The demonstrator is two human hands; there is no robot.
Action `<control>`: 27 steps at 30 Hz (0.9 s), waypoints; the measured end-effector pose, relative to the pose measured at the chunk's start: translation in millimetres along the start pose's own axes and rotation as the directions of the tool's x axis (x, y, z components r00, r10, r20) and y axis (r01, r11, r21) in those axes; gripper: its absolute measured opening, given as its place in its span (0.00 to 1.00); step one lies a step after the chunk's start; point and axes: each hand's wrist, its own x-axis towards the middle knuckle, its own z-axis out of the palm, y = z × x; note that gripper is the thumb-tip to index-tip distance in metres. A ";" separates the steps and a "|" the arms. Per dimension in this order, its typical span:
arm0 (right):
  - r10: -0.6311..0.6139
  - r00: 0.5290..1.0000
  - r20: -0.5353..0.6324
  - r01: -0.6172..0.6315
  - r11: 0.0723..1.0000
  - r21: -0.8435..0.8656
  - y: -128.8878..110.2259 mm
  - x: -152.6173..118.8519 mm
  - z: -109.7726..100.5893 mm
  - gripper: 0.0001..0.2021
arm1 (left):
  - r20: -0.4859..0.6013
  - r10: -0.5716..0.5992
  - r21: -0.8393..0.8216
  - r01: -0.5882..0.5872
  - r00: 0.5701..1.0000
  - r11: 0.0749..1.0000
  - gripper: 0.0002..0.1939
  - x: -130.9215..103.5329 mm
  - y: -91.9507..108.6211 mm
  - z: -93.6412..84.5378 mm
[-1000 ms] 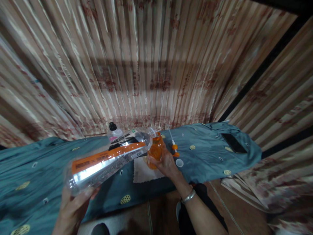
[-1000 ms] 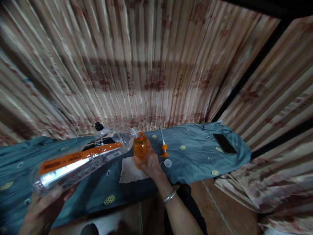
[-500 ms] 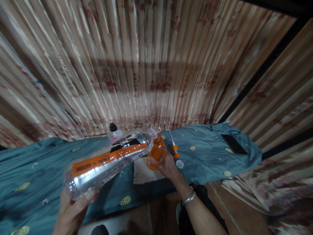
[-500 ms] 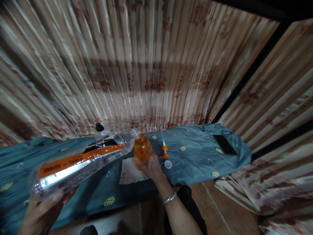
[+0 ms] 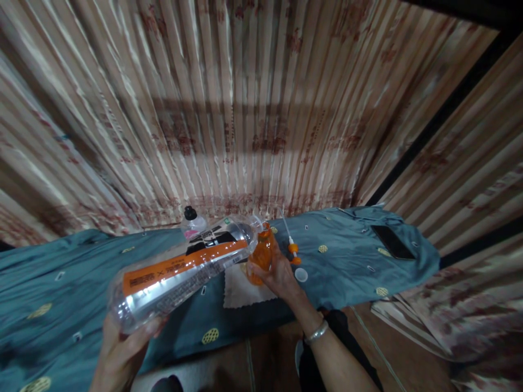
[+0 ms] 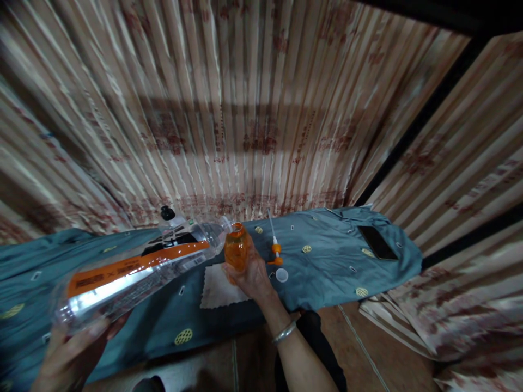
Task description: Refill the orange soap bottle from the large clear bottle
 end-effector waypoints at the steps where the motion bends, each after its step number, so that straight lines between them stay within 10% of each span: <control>1: -0.004 1.000 -0.002 0.004 1.000 0.004 -1.2 0.3 -0.3 0.48 | 0.010 0.016 0.023 -0.016 1.000 1.000 0.44 0.0 -0.2 -0.4; 27: -0.015 1.000 -0.014 0.014 1.000 -0.019 2.8 -0.2 0.3 0.50 | 0.003 0.022 0.124 -0.022 1.000 0.992 0.43 -4.8 3.0 -0.6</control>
